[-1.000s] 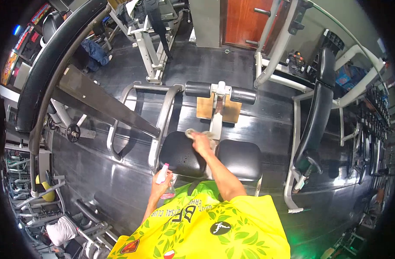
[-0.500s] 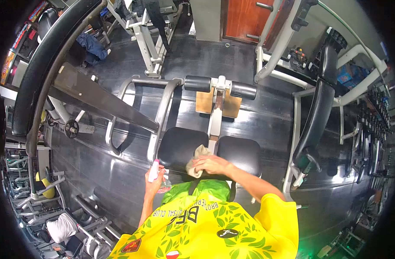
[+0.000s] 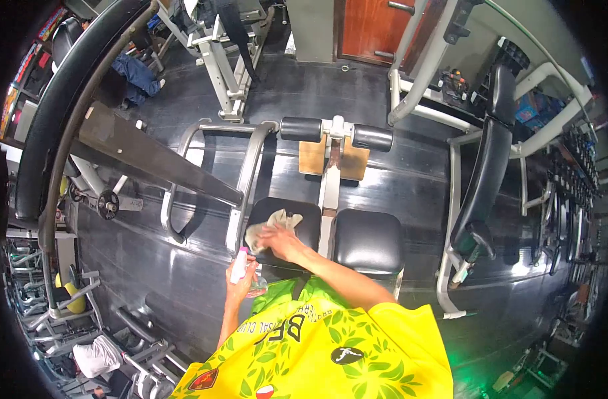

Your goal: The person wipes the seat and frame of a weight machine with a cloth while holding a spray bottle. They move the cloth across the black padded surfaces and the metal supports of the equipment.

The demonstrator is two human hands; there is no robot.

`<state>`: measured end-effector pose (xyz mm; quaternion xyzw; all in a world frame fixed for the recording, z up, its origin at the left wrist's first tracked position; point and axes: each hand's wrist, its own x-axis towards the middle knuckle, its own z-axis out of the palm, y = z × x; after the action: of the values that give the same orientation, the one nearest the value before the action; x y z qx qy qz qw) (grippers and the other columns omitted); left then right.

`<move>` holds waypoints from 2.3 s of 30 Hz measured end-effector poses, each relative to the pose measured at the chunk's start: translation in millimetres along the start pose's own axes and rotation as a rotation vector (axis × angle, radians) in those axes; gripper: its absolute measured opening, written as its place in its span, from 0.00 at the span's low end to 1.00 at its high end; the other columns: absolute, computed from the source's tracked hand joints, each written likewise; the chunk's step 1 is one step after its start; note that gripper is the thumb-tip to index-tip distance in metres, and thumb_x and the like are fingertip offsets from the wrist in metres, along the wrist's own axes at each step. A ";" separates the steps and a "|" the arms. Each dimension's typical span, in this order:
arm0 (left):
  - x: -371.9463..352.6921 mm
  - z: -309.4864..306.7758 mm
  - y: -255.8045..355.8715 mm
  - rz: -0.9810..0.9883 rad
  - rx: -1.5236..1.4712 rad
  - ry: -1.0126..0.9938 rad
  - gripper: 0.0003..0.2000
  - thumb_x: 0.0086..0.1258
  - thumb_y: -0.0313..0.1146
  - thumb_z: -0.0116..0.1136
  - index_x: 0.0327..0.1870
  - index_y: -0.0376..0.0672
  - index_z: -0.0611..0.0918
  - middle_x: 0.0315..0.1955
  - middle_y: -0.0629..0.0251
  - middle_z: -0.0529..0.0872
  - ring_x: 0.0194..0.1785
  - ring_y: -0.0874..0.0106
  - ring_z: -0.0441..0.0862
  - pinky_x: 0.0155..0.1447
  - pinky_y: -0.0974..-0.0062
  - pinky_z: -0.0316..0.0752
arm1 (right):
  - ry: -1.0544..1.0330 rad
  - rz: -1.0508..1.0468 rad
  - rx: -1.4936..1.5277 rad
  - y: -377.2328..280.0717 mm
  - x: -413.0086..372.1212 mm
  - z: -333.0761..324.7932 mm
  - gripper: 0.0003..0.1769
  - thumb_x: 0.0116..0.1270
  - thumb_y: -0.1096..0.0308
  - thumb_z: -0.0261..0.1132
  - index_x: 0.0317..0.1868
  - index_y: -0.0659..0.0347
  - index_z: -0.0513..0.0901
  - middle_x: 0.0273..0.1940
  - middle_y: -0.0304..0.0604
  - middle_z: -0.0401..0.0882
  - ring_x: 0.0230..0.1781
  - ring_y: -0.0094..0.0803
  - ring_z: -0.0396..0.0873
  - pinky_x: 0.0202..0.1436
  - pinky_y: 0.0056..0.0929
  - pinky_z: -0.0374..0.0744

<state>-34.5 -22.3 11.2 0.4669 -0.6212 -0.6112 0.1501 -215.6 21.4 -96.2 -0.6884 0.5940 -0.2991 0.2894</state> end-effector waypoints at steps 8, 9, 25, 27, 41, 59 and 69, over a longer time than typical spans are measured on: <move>17.5 14.7 2.1 0.072 0.103 -0.205 0.07 0.66 0.28 0.63 0.43 0.39 0.82 0.21 0.72 0.80 0.21 0.84 0.75 0.27 0.83 0.70 | -0.092 0.163 0.049 21.0 -108.3 -79.5 0.19 0.50 0.83 0.55 0.41 0.55 0.81 0.59 0.38 0.78 0.62 0.40 0.74 0.65 0.36 0.74; 17.8 18.7 10.8 0.030 0.108 -0.232 0.07 0.65 0.30 0.64 0.41 0.39 0.82 0.21 0.72 0.80 0.22 0.83 0.75 0.28 0.81 0.70 | -0.020 0.223 0.081 24.5 -112.3 -90.0 0.20 0.51 0.84 0.53 0.42 0.56 0.81 0.54 0.40 0.81 0.56 0.43 0.78 0.59 0.34 0.78; 17.2 78.5 20.2 -0.032 0.707 -0.652 0.14 0.62 0.46 0.60 0.40 0.47 0.83 0.32 0.51 0.86 0.40 0.50 0.84 0.46 0.55 0.78 | 1.574 0.727 0.791 24.1 -195.0 -58.3 0.20 0.73 0.72 0.55 0.63 0.69 0.70 0.57 0.42 0.76 0.56 0.28 0.73 0.62 0.27 0.69; 15.9 83.4 14.5 -0.040 0.760 -0.664 0.14 0.62 0.46 0.60 0.40 0.47 0.83 0.32 0.51 0.86 0.41 0.50 0.84 0.46 0.54 0.78 | 1.609 0.760 0.796 19.2 -200.6 -57.4 0.21 0.73 0.72 0.55 0.64 0.69 0.68 0.59 0.43 0.75 0.57 0.28 0.73 0.63 0.27 0.68; 19.0 96.9 2.8 -0.040 0.774 -0.556 0.15 0.62 0.45 0.60 0.44 0.45 0.82 0.35 0.49 0.86 0.42 0.47 0.83 0.47 0.53 0.78 | 1.458 0.855 0.694 55.7 -190.3 -85.3 0.31 0.65 0.76 0.60 0.68 0.63 0.61 0.61 0.47 0.70 0.60 0.35 0.71 0.65 0.31 0.67; 7.5 57.2 -14.2 0.025 0.484 -0.413 0.13 0.63 0.43 0.62 0.41 0.45 0.82 0.28 0.54 0.85 0.35 0.53 0.84 0.41 0.61 0.76 | -0.442 0.883 -0.647 106.7 -53.1 -28.3 0.21 0.72 0.67 0.46 0.61 0.60 0.77 0.63 0.44 0.74 0.75 0.47 0.55 0.68 0.79 0.32; 4.9 52.5 -10.7 -0.018 0.449 -0.463 0.13 0.64 0.42 0.62 0.44 0.45 0.83 0.29 0.56 0.86 0.36 0.58 0.86 0.42 0.65 0.77 | -0.211 0.619 -0.803 59.2 -97.7 -12.8 0.17 0.68 0.67 0.50 0.49 0.60 0.83 0.50 0.43 0.83 0.71 0.44 0.63 0.67 0.80 0.33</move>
<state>-72.6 8.4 -11.3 0.3423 -0.7540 -0.5501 -0.1076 -274.7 110.2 -139.2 -0.5636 0.8055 0.1229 0.1357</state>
